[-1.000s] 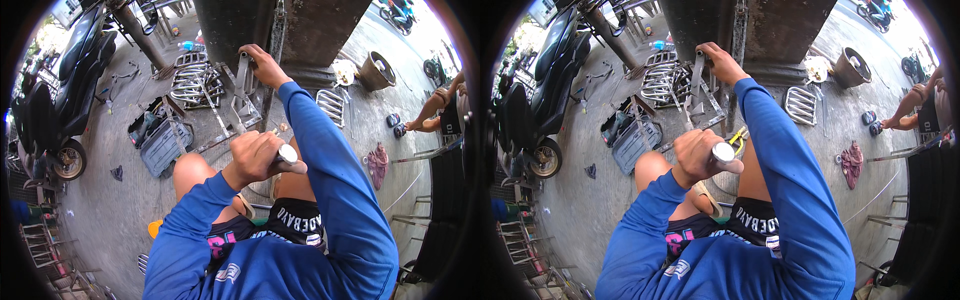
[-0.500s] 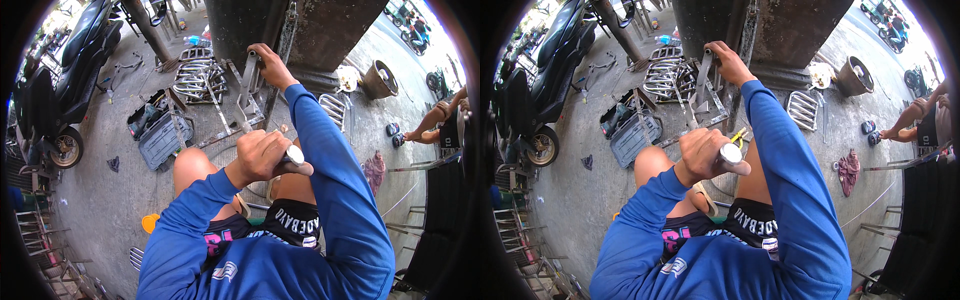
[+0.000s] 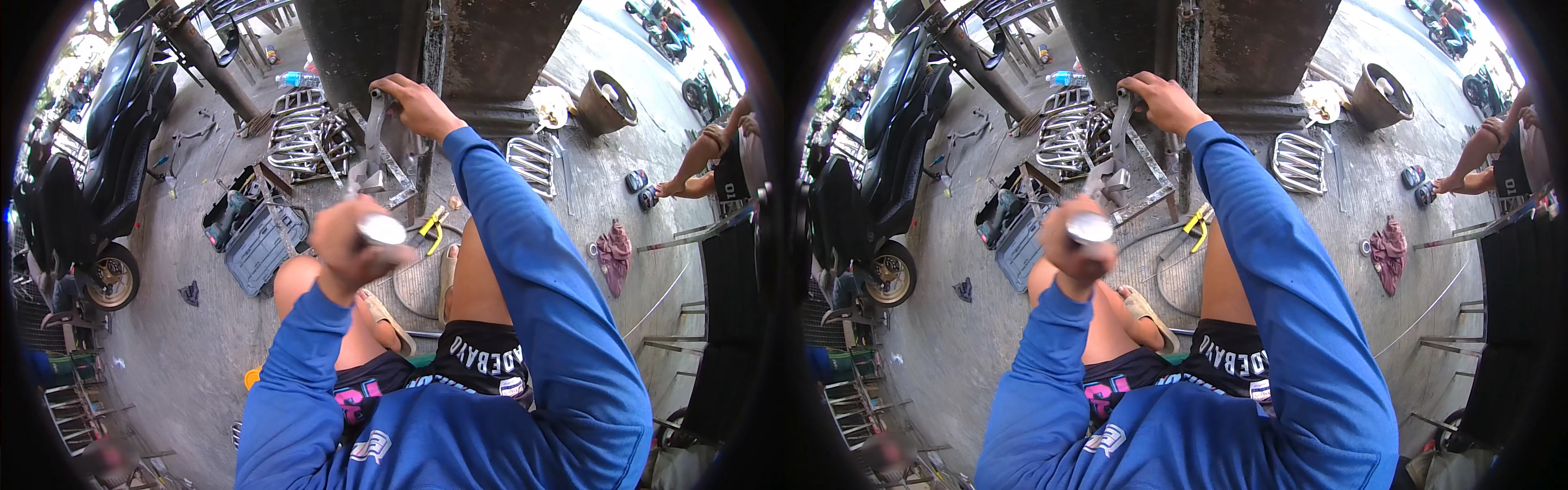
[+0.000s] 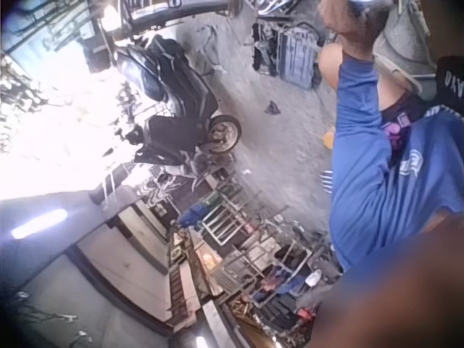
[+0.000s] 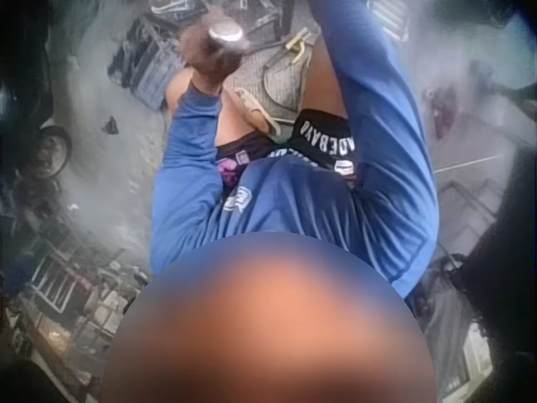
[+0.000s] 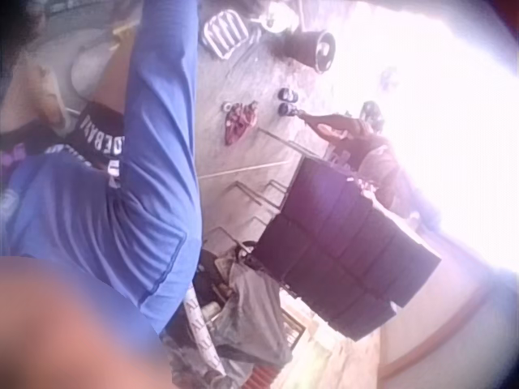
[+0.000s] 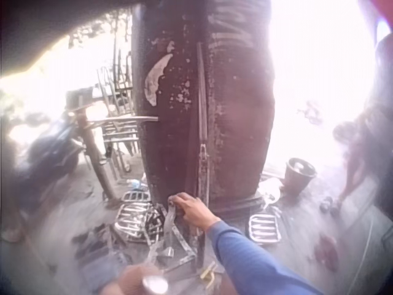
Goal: The person welds a curved metal piece using a handheld welding torch, then uses a hammer to tap and adjust the welded joint. The person handles the metal part and tools while seated on a stool in a workshop.
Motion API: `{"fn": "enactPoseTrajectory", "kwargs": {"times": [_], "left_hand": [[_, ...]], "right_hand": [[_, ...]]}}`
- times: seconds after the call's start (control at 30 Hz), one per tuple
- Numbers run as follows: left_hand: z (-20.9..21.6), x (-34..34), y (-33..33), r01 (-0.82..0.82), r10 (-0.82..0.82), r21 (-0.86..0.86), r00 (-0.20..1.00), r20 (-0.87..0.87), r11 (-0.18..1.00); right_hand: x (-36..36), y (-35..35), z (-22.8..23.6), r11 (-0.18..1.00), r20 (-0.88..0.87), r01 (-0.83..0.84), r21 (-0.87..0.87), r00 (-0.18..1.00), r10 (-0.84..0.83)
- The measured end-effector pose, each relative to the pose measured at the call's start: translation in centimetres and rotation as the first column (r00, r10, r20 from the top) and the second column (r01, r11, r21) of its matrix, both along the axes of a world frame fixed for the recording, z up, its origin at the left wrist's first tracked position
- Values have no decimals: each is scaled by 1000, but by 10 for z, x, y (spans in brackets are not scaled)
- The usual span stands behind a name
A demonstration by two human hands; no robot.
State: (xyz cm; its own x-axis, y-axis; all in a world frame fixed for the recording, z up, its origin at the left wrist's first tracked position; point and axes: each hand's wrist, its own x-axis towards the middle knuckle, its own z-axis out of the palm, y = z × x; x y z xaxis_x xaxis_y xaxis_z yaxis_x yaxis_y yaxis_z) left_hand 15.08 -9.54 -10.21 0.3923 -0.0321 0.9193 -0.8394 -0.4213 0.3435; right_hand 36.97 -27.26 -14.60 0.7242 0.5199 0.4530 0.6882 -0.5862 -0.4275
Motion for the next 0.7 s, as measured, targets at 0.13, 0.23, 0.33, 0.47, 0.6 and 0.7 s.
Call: {"fn": "enactPoseTrajectory", "kwargs": {"times": [0.13, 0.23, 0.33, 0.47, 0.6, 0.7], "left_hand": [[8, 21, 70, 54, -207, -505, 945, -253, 862], [13, 22, 137, -69, -229, -634, 898, -376, 770], [0, 18, 192, -133, -273, -676, 846, -459, 725], [-59, 19, 230, -180, -303, -678, 792, -530, 713], [-118, 36, 248, -274, -351, -743, 747, -565, 611], [-145, 38, 253, -334, -364, -786, 746, -558, 519]], "right_hand": [[2, -2, -9, 958, 156, 69, -280, 987, -26], [5, 7, -24, 878, -28, -46, -476, 999, 37], [12, 28, -56, 784, -167, -182, -593, 981, 102], [25, 62, -116, 683, -303, -335, -649, 937, 171], [34, 83, -160, 692, -296, -361, -625, 930, 217], [35, 84, -175, 760, -351, -392, -518, 908, 228]]}}
